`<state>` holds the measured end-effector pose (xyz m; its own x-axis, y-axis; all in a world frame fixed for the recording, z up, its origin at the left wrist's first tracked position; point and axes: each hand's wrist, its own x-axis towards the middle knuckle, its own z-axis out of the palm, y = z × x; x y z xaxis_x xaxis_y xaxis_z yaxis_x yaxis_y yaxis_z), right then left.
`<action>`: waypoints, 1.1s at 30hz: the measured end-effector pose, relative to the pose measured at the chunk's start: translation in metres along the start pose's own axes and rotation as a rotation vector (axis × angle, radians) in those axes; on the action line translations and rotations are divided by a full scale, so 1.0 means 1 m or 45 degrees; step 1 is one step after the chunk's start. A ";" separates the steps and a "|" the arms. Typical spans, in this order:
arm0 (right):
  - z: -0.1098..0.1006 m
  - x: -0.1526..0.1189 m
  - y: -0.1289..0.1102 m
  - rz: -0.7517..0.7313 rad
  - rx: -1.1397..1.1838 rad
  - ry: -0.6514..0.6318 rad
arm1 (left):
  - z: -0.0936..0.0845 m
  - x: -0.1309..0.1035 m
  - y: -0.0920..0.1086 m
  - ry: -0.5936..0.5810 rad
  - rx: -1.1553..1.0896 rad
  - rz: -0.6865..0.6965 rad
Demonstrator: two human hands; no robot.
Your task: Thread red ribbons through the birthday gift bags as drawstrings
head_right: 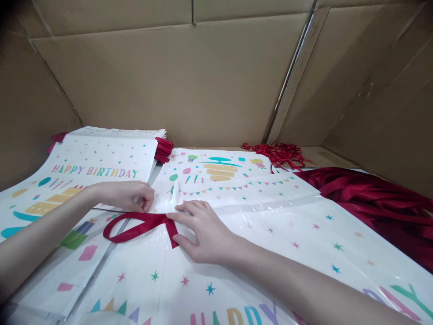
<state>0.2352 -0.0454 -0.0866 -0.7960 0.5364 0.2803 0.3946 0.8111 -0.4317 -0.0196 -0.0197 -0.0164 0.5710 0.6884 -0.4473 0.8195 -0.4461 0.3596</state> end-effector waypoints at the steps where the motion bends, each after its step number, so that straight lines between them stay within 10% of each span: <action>1: 0.000 0.000 0.000 0.001 0.001 -0.001 | 0.002 0.002 0.000 0.004 -0.011 0.017; 9: 0.000 0.001 -0.001 0.003 0.004 -0.004 | 0.023 0.021 0.010 0.191 -0.096 0.156; 18: 0.000 0.001 0.000 -0.005 -0.024 -0.005 | 0.004 0.006 0.002 0.009 -0.079 0.018; 26: -0.001 0.002 -0.002 0.027 0.021 -0.014 | 0.027 0.026 0.018 0.273 -0.117 0.177; 33: -0.001 0.002 -0.001 0.015 0.037 0.000 | 0.006 0.008 0.003 -0.037 -0.207 0.078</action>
<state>0.2333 -0.0452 -0.0848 -0.7913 0.5457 0.2756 0.3900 0.7977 -0.4599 -0.0120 -0.0191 -0.0235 0.6224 0.6450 -0.4433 0.7662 -0.3864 0.5135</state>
